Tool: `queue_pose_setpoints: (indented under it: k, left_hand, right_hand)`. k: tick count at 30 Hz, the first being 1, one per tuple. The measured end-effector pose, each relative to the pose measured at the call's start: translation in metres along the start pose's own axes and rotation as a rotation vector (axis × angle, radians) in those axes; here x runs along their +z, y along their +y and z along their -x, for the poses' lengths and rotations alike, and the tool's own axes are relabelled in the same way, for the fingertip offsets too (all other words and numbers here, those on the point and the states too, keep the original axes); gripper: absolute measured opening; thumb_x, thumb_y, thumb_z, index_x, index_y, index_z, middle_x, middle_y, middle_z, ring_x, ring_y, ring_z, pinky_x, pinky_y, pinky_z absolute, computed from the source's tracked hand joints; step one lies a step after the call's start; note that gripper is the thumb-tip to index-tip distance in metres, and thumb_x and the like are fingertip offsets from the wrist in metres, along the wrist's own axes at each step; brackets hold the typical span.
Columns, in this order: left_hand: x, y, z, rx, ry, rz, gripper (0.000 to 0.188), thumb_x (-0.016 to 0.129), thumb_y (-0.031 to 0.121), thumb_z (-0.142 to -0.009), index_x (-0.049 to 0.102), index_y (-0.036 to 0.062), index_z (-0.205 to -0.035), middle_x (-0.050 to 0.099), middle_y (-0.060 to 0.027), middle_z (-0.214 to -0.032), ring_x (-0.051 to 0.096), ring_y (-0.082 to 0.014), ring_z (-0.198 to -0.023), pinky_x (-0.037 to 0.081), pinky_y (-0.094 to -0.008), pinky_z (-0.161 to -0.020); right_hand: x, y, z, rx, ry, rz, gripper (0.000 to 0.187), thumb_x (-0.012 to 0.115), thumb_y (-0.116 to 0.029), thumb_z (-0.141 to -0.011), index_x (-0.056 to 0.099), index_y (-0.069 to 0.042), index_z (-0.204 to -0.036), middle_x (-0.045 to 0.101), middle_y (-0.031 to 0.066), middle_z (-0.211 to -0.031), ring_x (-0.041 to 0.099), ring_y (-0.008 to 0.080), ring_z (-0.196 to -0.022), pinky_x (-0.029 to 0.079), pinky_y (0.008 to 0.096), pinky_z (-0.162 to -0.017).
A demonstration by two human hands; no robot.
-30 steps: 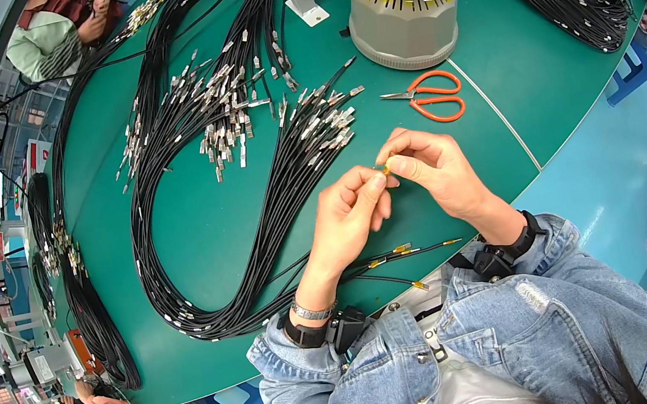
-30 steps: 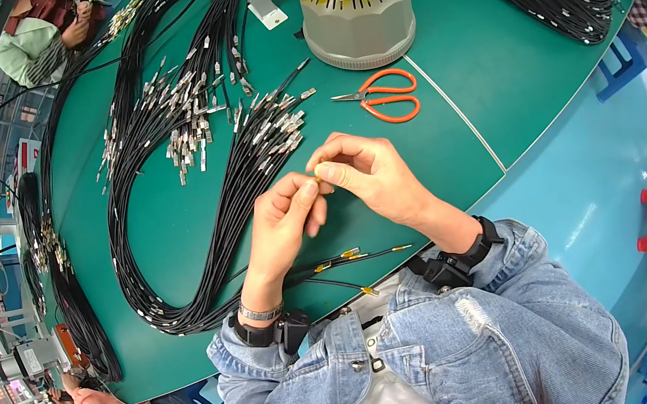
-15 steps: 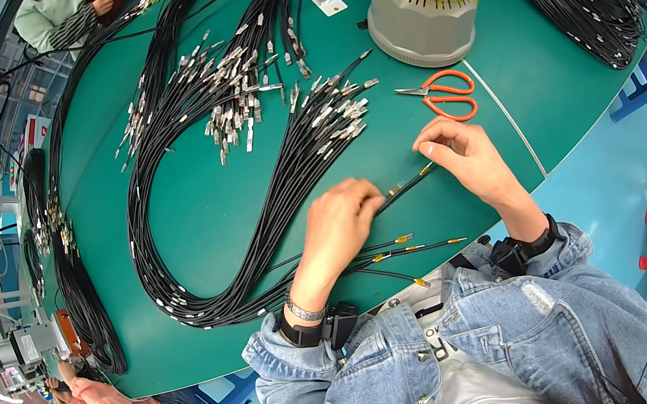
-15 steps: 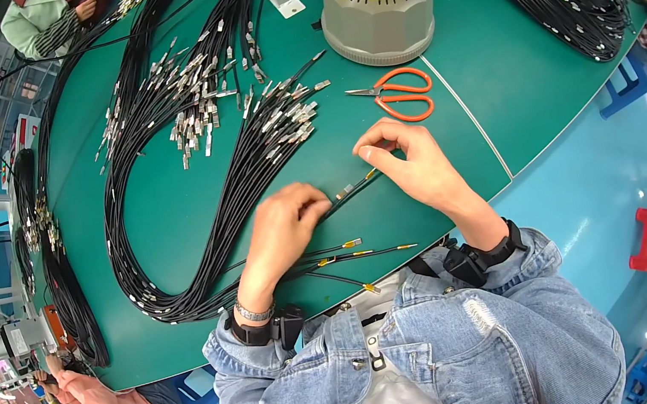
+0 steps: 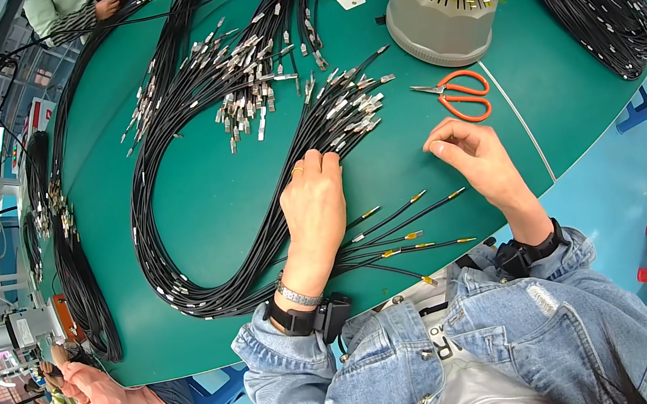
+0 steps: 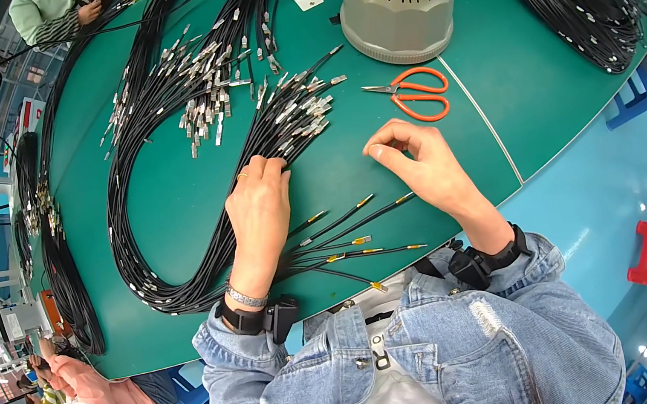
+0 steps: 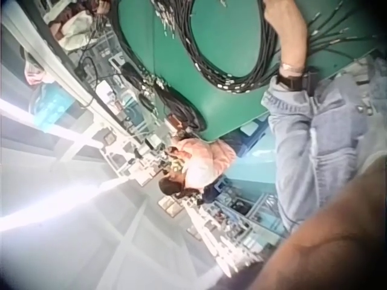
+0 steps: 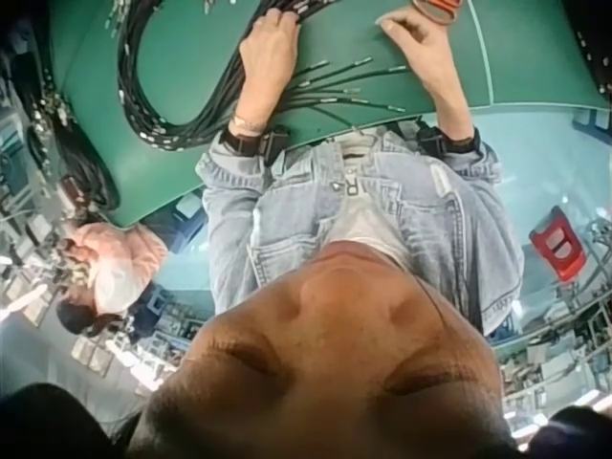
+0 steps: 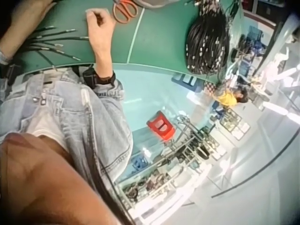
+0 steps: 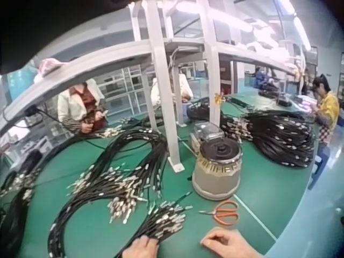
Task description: The person gathers a bundle of cables, pulls out a single cable, and wraps yellow tape around its connector by hand. They then trim the excess tape using shears and place the cable back onto the table.
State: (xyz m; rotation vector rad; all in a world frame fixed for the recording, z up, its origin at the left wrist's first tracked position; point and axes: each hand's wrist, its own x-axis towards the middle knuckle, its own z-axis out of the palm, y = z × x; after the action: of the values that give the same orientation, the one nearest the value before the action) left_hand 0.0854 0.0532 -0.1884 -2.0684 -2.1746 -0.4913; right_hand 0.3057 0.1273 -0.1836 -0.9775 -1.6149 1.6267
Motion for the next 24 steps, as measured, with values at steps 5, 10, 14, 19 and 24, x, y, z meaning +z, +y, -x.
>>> queue_pose_setpoints:
  k: [5, 10, 14, 19, 24]
  left_hand:
    - [0.001, 0.001, -0.001, 0.055, -0.024, -0.045, 0.012, 0.068, 0.009, -0.073, 0.06, 0.0054, -0.082, 0.054, -0.0057, -0.079, 0.057, -0.0248, -0.074, 0.047, -0.036, -0.06]
    - [-0.005, 0.011, -0.013, 0.109, 0.027, 0.14, 0.013, 0.066, 0.006, -0.071, 0.055, 0.0031, -0.076, 0.05, -0.0083, -0.075, 0.055, -0.0247, -0.074, 0.047, -0.0379, -0.055]
    - [-0.007, 0.022, -0.012, 0.093, -0.099, 0.3, 0.01, 0.066, 0.005, -0.074, 0.058, 0.0025, -0.08, 0.056, -0.008, -0.075, 0.057, -0.0227, -0.07, 0.046, -0.0315, -0.057]
    - [-0.015, 0.046, -0.023, -0.079, -0.278, 0.645, 0.011, 0.066, 0.007, -0.077, 0.059, 0.001, -0.084, 0.058, -0.0095, -0.072, 0.057, -0.0203, -0.062, 0.045, -0.0294, -0.056]
    - [-0.018, 0.064, -0.029, -0.007, -0.245, 0.715, 0.012, 0.066, 0.007, -0.079, 0.061, 0.0004, -0.088, 0.06, -0.0086, -0.072, 0.056, -0.018, -0.058, 0.044, -0.0276, -0.054]
  right_hand:
    - [-0.003, 0.004, 0.0, 0.015, -0.006, -0.005, 0.011, 0.056, -0.007, -0.087, 0.059, 0.003, -0.088, 0.058, 0.0041, -0.09, 0.052, 0.0111, -0.084, 0.042, 0.026, -0.079]
    - [-0.013, -0.002, -0.001, 0.007, -0.004, 0.004, 0.011, 0.056, -0.007, -0.087, 0.059, 0.003, -0.089, 0.058, 0.0043, -0.09, 0.053, 0.011, -0.084, 0.042, 0.0259, -0.079]
    - [-0.026, -0.007, -0.003, -0.008, 0.028, 0.001, 0.011, 0.056, -0.007, -0.087, 0.06, 0.002, -0.09, 0.058, 0.0033, -0.088, 0.053, 0.0104, -0.083, 0.042, 0.0256, -0.078]
    - [-0.053, -0.018, -0.007, 0.018, 0.206, -0.076, 0.013, 0.057, -0.01, -0.087, 0.061, 0.002, -0.092, 0.058, 0.0008, -0.083, 0.051, 0.0088, -0.081, 0.041, 0.0241, -0.075]
    - [-0.108, -0.032, -0.029, -0.156, 0.428, 0.032, 0.018, 0.058, -0.015, -0.087, 0.062, 0.001, -0.095, 0.057, -0.0008, -0.08, 0.05, 0.0078, -0.078, 0.04, 0.0224, -0.073]
